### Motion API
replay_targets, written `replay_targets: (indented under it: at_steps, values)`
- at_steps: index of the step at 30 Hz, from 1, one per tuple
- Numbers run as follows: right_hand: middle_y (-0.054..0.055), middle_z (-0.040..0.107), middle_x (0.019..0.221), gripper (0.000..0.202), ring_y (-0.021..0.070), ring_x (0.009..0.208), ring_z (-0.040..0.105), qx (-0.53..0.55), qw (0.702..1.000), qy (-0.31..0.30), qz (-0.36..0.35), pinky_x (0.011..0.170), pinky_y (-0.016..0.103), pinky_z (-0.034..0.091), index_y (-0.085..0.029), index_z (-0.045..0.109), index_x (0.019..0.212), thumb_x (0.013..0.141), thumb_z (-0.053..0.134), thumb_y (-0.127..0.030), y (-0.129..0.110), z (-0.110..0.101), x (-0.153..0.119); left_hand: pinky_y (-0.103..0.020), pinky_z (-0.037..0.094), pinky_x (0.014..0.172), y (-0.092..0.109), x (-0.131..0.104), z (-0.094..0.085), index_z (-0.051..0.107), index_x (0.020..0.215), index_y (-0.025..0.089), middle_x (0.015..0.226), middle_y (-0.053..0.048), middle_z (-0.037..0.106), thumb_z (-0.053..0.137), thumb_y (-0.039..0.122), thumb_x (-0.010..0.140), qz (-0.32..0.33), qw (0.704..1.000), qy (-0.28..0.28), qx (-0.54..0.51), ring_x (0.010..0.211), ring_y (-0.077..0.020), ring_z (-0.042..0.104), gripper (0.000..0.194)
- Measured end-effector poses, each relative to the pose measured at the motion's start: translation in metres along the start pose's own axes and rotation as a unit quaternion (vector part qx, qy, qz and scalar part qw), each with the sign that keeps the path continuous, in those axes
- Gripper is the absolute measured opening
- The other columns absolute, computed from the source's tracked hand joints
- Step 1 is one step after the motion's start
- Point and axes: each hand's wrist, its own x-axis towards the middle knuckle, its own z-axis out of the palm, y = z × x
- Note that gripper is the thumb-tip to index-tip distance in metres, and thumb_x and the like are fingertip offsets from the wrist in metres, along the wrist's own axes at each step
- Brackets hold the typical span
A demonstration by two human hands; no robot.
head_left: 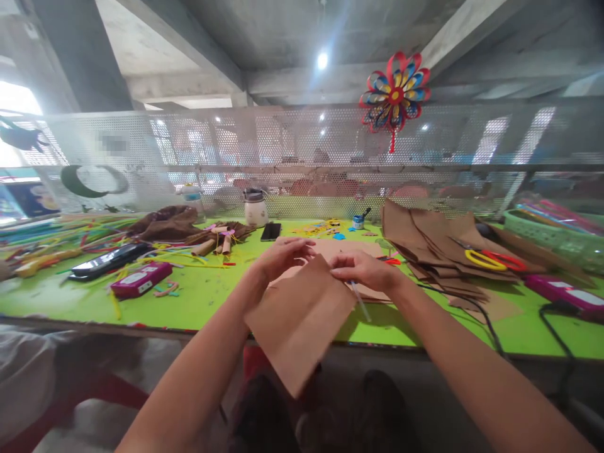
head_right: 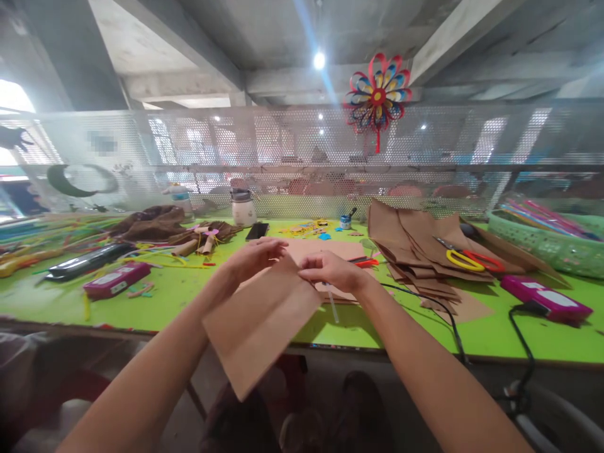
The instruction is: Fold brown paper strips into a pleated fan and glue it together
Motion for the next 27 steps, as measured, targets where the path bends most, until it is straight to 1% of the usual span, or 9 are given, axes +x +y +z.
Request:
replay_targets:
  at_steps: [3,5,8,10,12,15,17,21,27]
  values:
    - [0.0,0.054,0.071,0.02,0.0098,0.062,0.046,-0.066,0.996,-0.042,0.032,0.058,0.023,0.037,-0.014,0.059,0.081,0.075,0.063,-0.033,0.003,0.002,0.003,-0.027,0.044,0.07,-0.002,-0.002,-0.002,0.067,0.095,0.012,0.085,-0.008,0.065,0.053,0.042,0.084,-0.007,0.993,-0.05,0.111,0.077,-0.0151,0.058,0.035]
    - [-0.001,0.052,0.067,0.019,0.0088,0.058,0.044,-0.098,0.994,-0.041,0.038,0.054,0.022,0.034,-0.014,0.058,0.08,0.078,0.059,-0.033,0.007,0.004,0.006,-0.026,0.042,0.069,-0.004,-0.001,0.001,0.069,0.091,0.013,0.084,-0.007,0.067,0.06,0.041,0.078,0.0,0.974,-0.087,0.208,0.077,-0.0156,0.057,0.032]
    - [-0.002,0.051,0.062,0.023,0.0075,0.052,0.041,-0.131,0.99,-0.015,0.055,0.049,0.021,0.031,-0.013,0.059,0.08,0.079,0.056,-0.036,0.011,0.008,0.01,-0.025,0.04,0.068,-0.009,0.001,0.006,0.07,0.09,0.014,0.08,-0.004,0.068,0.065,0.035,0.072,0.018,0.951,-0.1,0.291,0.074,-0.0151,0.057,0.028]
    - [-0.003,0.052,0.059,0.027,0.0073,0.048,0.041,-0.18,0.982,0.005,0.059,0.046,0.021,0.03,-0.012,0.061,0.083,0.081,0.053,-0.038,0.013,0.01,0.013,-0.024,0.039,0.065,-0.011,0.002,0.006,0.07,0.088,0.014,0.077,-0.003,0.067,0.064,0.033,0.072,0.015,0.938,-0.094,0.332,0.071,-0.0142,0.056,0.025]
    - [-0.001,0.055,0.059,0.03,0.0084,0.049,0.044,-0.244,0.968,0.02,0.047,0.047,0.021,0.033,-0.011,0.064,0.084,0.082,0.05,-0.038,0.014,0.011,0.015,-0.023,0.039,0.062,-0.013,0.001,0.005,0.07,0.084,0.014,0.073,-0.002,0.066,0.062,0.032,0.072,0.008,0.927,-0.081,0.365,0.068,-0.0138,0.055,0.023]
    - [0.004,0.064,0.07,0.028,0.0127,0.063,0.055,-0.301,0.953,0.031,0.014,0.058,0.023,0.041,-0.011,0.067,0.084,0.081,0.052,-0.033,0.018,0.01,0.019,-0.023,0.039,0.061,-0.015,-0.001,0.0,0.07,0.08,0.014,0.071,-0.002,0.066,0.061,0.031,0.072,0.008,0.922,-0.056,0.383,0.067,-0.0138,0.055,0.021]
    - [0.006,0.067,0.08,0.023,0.0151,0.074,0.058,-0.32,0.947,0.028,-0.004,0.067,0.025,0.043,-0.011,0.069,0.085,0.08,0.054,-0.028,0.022,0.008,0.022,-0.023,0.039,0.061,-0.016,-0.005,-0.004,0.069,0.08,0.014,0.072,-0.002,0.066,0.061,0.031,0.071,0.006,0.921,-0.042,0.386,0.067,-0.0137,0.056,0.021]
    - [0.006,0.067,0.082,0.017,0.0161,0.078,0.059,-0.366,0.93,0.016,-0.033,0.073,0.026,0.043,-0.013,0.07,0.085,0.078,0.056,-0.018,0.032,0.01,0.025,-0.023,0.041,0.061,-0.018,-0.018,-0.01,0.067,0.077,0.012,0.071,-0.003,0.066,0.059,0.028,0.07,-0.016,0.918,-0.011,0.396,0.066,-0.0137,0.056,0.019]
    - [0.007,0.065,0.081,0.014,0.0162,0.078,0.057,-0.43,0.901,0.027,-0.057,0.073,0.025,0.042,-0.013,0.07,0.081,0.077,0.056,-0.013,0.037,0.018,0.026,-0.023,0.042,0.057,-0.029,-0.029,-0.011,0.067,0.077,0.01,0.07,-0.005,0.065,0.055,0.028,0.072,-0.044,0.902,0.035,0.427,0.063,-0.0141,0.056,0.022]
